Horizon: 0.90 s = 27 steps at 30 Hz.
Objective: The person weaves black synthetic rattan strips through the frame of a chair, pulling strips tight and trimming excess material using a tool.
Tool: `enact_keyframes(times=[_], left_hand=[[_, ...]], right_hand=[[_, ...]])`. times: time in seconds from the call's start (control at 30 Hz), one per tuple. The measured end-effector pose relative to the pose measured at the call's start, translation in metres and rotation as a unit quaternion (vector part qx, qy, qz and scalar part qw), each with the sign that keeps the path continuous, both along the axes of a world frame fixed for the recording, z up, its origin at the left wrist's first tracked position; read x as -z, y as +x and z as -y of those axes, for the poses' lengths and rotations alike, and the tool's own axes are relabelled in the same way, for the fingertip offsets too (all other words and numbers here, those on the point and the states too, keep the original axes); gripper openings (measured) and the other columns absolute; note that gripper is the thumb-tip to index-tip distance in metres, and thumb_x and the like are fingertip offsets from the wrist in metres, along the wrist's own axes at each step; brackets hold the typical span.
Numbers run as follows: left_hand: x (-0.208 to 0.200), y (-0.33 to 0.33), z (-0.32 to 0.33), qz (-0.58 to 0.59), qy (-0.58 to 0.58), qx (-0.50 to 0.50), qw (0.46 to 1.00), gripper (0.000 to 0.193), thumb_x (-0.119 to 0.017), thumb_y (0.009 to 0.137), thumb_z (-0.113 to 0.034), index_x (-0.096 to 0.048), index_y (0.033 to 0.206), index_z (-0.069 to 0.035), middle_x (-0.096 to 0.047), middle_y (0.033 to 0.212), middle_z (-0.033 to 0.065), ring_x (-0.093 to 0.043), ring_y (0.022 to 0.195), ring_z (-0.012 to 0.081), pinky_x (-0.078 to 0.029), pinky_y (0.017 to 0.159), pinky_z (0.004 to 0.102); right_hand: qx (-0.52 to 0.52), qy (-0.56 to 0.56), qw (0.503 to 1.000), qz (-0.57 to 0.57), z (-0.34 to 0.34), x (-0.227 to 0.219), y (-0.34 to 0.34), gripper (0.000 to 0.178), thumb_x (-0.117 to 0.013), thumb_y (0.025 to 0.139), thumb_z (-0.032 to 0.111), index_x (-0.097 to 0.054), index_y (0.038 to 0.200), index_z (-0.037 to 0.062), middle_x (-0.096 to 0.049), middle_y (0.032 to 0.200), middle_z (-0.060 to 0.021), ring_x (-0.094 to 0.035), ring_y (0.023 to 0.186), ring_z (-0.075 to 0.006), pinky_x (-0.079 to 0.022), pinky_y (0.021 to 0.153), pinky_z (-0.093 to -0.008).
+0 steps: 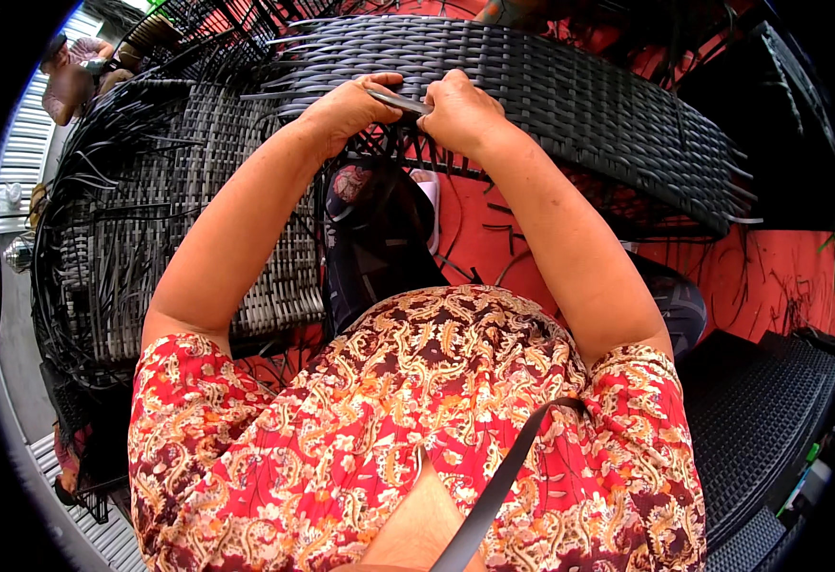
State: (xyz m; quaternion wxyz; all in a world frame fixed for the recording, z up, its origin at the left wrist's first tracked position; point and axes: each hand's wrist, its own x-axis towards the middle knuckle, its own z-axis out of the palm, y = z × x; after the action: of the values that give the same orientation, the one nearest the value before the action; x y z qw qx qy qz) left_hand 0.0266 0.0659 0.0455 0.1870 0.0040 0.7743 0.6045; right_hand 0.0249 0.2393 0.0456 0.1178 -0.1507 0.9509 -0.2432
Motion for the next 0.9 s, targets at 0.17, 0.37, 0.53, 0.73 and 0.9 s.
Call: enact_keyframes(times=[0.17, 0.37, 0.53, 0.73, 0.9], left_hand=[[0.003, -0.008, -0.001, -0.008, -0.016, -0.015, 1.000, 0.052, -0.066, 0.070, 0.001, -0.053, 0.120, 0.003, -0.062, 0.090, 0.0024, -0.054, 0.081, 0.0096, -0.042, 0.076, 0.0240], [0.009, -0.017, -0.001, -0.070, -0.090, 0.035, 0.993, 0.030, -0.065, 0.068, 0.000, -0.065, 0.098, 0.003, -0.061, 0.098, 0.0056, -0.053, 0.082, 0.0104, -0.041, 0.077, 0.0255], [0.017, -0.020, 0.001, -0.042, -0.071, 0.029, 0.996, 0.042, -0.066, 0.068, 0.001, -0.059, 0.109, 0.003, -0.061, 0.097, 0.0055, -0.054, 0.080, 0.0103, -0.043, 0.074, 0.0249], [0.006, -0.016, -0.004, -0.026, -0.065, 0.022, 0.997, 0.060, -0.066, 0.067, 0.002, -0.048, 0.124, 0.004, -0.063, 0.091, 0.0035, -0.056, 0.081, 0.0108, -0.043, 0.073, 0.0233], [0.011, -0.019, -0.003, -0.009, -0.036, 0.002, 0.999, 0.063, -0.066, 0.067, 0.002, -0.047, 0.126, 0.005, -0.064, 0.092, 0.0039, -0.057, 0.084, 0.0117, -0.042, 0.078, 0.0240]], right_hand=[[0.030, -0.042, 0.998, -0.023, 0.000, 0.011, -0.002, 0.025, -0.070, 0.075, 0.025, -0.065, 0.095, 0.0104, -0.051, 0.116, -0.0091, -0.057, 0.105, -0.0300, -0.045, 0.089, -0.0414], [0.060, -0.079, 0.994, -0.036, 0.003, 0.016, -0.001, 0.019, -0.069, 0.077, 0.017, -0.061, 0.088, 0.0030, -0.051, 0.108, -0.0092, -0.059, 0.092, -0.0283, -0.046, 0.082, -0.0364], [0.053, -0.054, 0.995, -0.062, 0.003, 0.010, 0.007, 0.025, -0.072, 0.074, 0.022, -0.063, 0.096, 0.0128, -0.051, 0.115, -0.0055, -0.058, 0.102, -0.0291, -0.046, 0.087, -0.0402], [0.047, -0.071, 0.978, -0.188, 0.005, 0.024, 0.025, 0.018, -0.069, 0.076, 0.016, -0.062, 0.091, 0.0116, -0.050, 0.110, -0.0054, -0.059, 0.094, -0.0279, -0.048, 0.082, -0.0412], [0.051, -0.096, 0.980, -0.169, 0.011, 0.027, 0.016, 0.016, -0.066, 0.077, 0.013, -0.061, 0.090, 0.0067, -0.054, 0.107, -0.0085, -0.059, 0.092, -0.0308, -0.047, 0.079, -0.0406]])
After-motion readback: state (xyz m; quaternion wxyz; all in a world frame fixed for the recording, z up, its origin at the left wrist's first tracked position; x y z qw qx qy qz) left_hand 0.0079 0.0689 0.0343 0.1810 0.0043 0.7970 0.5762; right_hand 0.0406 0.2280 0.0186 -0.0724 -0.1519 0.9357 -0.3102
